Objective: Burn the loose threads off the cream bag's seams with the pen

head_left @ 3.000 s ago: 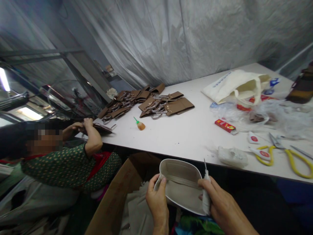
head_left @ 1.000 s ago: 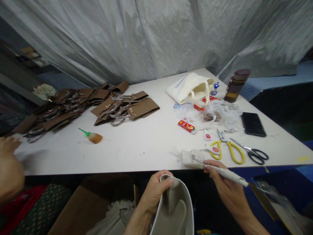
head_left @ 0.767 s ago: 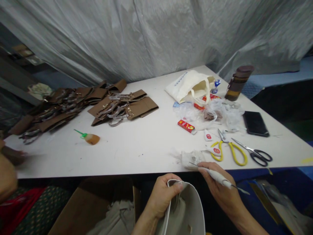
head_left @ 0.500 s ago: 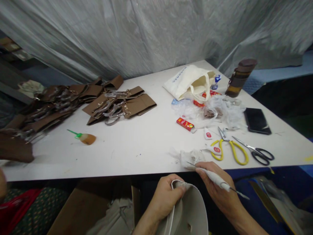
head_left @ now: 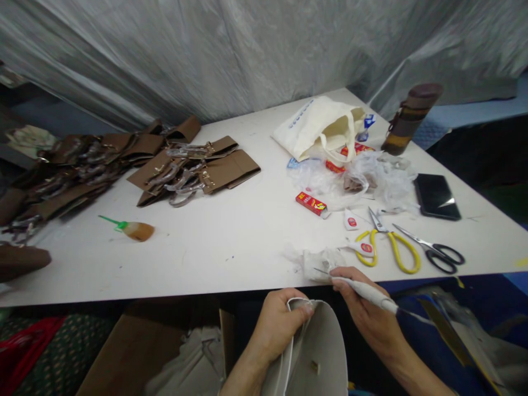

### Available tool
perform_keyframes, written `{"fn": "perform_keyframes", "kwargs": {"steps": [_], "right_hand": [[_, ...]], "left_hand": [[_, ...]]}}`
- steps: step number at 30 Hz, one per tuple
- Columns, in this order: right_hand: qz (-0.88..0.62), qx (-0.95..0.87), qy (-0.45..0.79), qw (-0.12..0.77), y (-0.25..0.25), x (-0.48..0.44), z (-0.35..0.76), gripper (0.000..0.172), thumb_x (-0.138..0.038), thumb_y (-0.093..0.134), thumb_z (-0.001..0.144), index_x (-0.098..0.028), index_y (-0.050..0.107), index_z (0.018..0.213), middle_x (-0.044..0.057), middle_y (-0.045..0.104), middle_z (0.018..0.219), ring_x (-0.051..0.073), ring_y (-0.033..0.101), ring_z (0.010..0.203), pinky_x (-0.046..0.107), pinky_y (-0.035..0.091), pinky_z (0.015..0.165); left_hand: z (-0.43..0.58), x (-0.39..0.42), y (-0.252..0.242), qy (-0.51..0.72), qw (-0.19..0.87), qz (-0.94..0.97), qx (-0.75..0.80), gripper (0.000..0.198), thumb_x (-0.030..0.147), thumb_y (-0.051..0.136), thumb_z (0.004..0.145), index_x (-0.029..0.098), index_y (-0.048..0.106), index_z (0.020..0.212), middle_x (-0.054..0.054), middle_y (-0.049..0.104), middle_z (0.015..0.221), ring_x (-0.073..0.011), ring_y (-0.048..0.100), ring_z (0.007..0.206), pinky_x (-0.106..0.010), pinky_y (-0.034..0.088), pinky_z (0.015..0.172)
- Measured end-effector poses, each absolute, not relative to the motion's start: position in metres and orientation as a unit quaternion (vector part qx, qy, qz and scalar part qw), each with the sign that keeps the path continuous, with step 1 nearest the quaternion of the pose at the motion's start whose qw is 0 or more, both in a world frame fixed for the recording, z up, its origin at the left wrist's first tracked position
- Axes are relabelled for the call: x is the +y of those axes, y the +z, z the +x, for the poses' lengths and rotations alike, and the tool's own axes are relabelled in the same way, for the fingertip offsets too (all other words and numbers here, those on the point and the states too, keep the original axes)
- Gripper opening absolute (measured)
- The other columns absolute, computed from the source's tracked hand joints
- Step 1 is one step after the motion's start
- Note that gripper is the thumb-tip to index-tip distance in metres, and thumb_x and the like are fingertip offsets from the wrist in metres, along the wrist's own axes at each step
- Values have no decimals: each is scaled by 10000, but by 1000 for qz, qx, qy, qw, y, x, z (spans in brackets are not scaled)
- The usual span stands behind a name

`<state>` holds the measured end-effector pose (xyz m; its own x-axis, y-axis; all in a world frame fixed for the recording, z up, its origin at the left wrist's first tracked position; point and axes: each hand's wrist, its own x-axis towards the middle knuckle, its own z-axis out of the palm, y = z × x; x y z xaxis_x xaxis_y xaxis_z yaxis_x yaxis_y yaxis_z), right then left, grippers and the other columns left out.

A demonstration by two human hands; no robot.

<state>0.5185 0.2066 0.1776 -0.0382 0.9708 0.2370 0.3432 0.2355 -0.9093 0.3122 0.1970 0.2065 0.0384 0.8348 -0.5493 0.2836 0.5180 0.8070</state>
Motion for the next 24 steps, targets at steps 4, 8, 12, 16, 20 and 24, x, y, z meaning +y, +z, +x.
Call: {"fn": "perform_keyframes", "kwargs": {"steps": [4, 8, 12, 16, 20, 24], "right_hand": [[-505, -572, 431, 482, 179, 205, 521, 280, -452, 527, 1095, -243, 668, 975, -11, 663, 769, 166, 618, 698, 255, 495, 660], [-452, -551, 543, 444, 181, 199, 521, 370, -465, 495, 1102, -216, 677, 897, -2, 644, 738, 154, 589, 660, 237, 470, 606], [-449, -538, 560, 441, 180, 196, 520, 389, -481, 522, 1087, -204, 679, 864, 3, 628, 742, 159, 598, 689, 238, 487, 646], [-454, -541, 559, 434, 179, 196, 520, 420, -521, 532, 1071, -194, 681, 852, 10, 621, 729, 172, 599, 678, 255, 497, 639], [-462, -551, 563, 407, 177, 198, 522, 464, -550, 501, 1077, -191, 664, 832, 14, 608, 725, 179, 586, 673, 272, 480, 627], [-448, -579, 576, 363, 180, 206, 525, 516, -582, 436, 1089, -196, 628, 805, -1, 566, 685, 177, 553, 645, 283, 445, 614]], "left_hand": [[313, 195, 207, 224, 583, 440, 646, 250, 346, 712, 673, 127, 750, 787, -21, 660, 676, -163, 535, 643, -281, 405, 625], [313, 193, 205, 217, 582, 449, 642, 250, 348, 722, 677, 125, 748, 788, -32, 673, 696, -162, 533, 651, -283, 406, 636], [315, 194, 205, 215, 598, 438, 637, 264, 361, 732, 668, 126, 735, 789, -25, 656, 670, -151, 511, 605, -279, 390, 598], [317, 194, 207, 213, 604, 436, 632, 251, 352, 731, 665, 130, 734, 779, -10, 634, 637, -140, 496, 578, -269, 375, 578], [317, 193, 209, 205, 611, 435, 629, 221, 336, 726, 668, 137, 742, 763, -7, 630, 616, -145, 505, 576, -268, 365, 570], [319, 192, 211, 201, 613, 443, 622, 190, 316, 718, 648, 138, 735, 713, -25, 650, 644, -156, 522, 600, -278, 377, 587]]}}
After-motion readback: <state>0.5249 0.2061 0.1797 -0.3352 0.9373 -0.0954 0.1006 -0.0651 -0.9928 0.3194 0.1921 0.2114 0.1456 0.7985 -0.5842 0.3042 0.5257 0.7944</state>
